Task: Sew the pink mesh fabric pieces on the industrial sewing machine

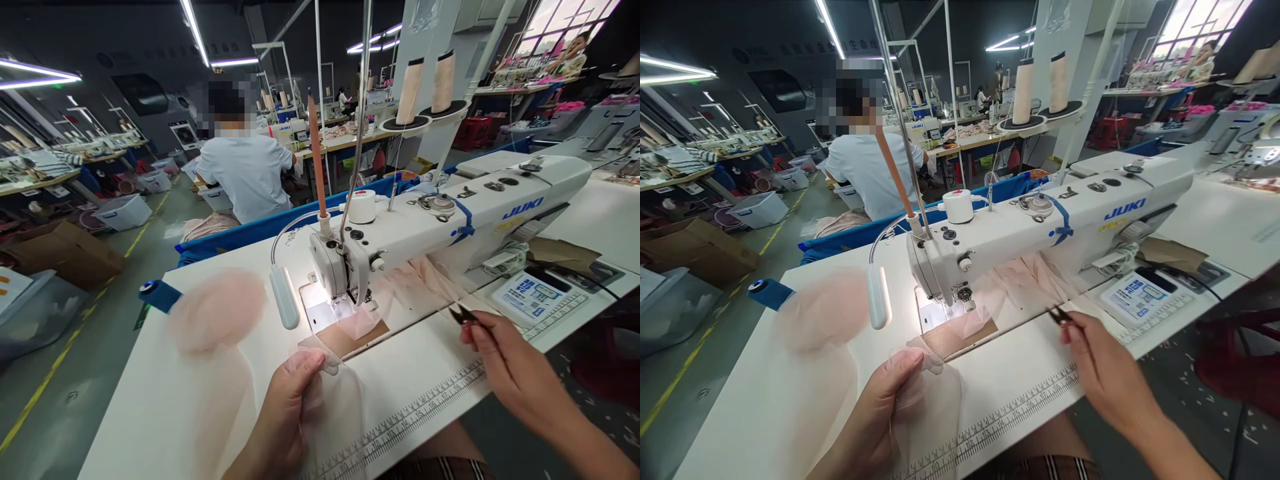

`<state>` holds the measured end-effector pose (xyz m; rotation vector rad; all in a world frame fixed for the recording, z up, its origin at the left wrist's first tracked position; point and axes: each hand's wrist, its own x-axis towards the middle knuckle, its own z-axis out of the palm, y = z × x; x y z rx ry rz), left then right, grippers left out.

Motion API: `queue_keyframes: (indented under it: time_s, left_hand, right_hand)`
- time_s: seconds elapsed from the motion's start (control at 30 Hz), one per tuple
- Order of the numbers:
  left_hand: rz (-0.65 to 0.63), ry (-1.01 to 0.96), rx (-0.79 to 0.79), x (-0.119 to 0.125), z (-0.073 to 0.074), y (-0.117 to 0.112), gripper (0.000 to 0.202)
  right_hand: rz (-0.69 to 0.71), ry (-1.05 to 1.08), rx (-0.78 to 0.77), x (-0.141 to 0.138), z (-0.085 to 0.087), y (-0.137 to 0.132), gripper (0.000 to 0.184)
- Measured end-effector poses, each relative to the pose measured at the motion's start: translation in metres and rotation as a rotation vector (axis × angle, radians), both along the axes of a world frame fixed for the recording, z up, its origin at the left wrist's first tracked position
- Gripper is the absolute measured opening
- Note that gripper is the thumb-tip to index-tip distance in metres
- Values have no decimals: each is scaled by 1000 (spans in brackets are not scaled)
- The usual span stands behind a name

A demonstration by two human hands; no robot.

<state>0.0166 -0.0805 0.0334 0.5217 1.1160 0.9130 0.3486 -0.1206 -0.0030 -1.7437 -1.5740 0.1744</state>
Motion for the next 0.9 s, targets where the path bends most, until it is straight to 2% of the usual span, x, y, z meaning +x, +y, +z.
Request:
queue_keyframes:
  time_s: [0.07, 0.13, 0.2, 0.3, 0.4, 0.53, 0.9]
  left_hand:
    - [-2, 2, 8, 0, -2, -1, 36]
    - [-7, -7, 27, 0, -2, -1, 33]
    - [-14, -39, 45, 0, -1, -2, 30]
    - [-24, -82, 64, -1, 2, -2, 25]
    - [-17, -83, 77, -3, 3, -3, 23]
    - [-13, -103, 64, -5, 2, -3, 27]
    - [9, -93, 45, -4, 2, -3, 27]
  right_hand:
    - [139, 203, -93, -37, 9, -3, 38]
    - [332, 293, -158, -77, 16, -2, 40]
    - [530, 298, -187, -112, 19, 5, 38]
    - [690, 273, -136, -144, 17, 17, 42]
    - [698, 263, -60, -155, 12, 23, 45]
    - [671, 225, 0, -156, 5, 24, 45]
    - [630, 186, 25, -156, 0, 23, 40]
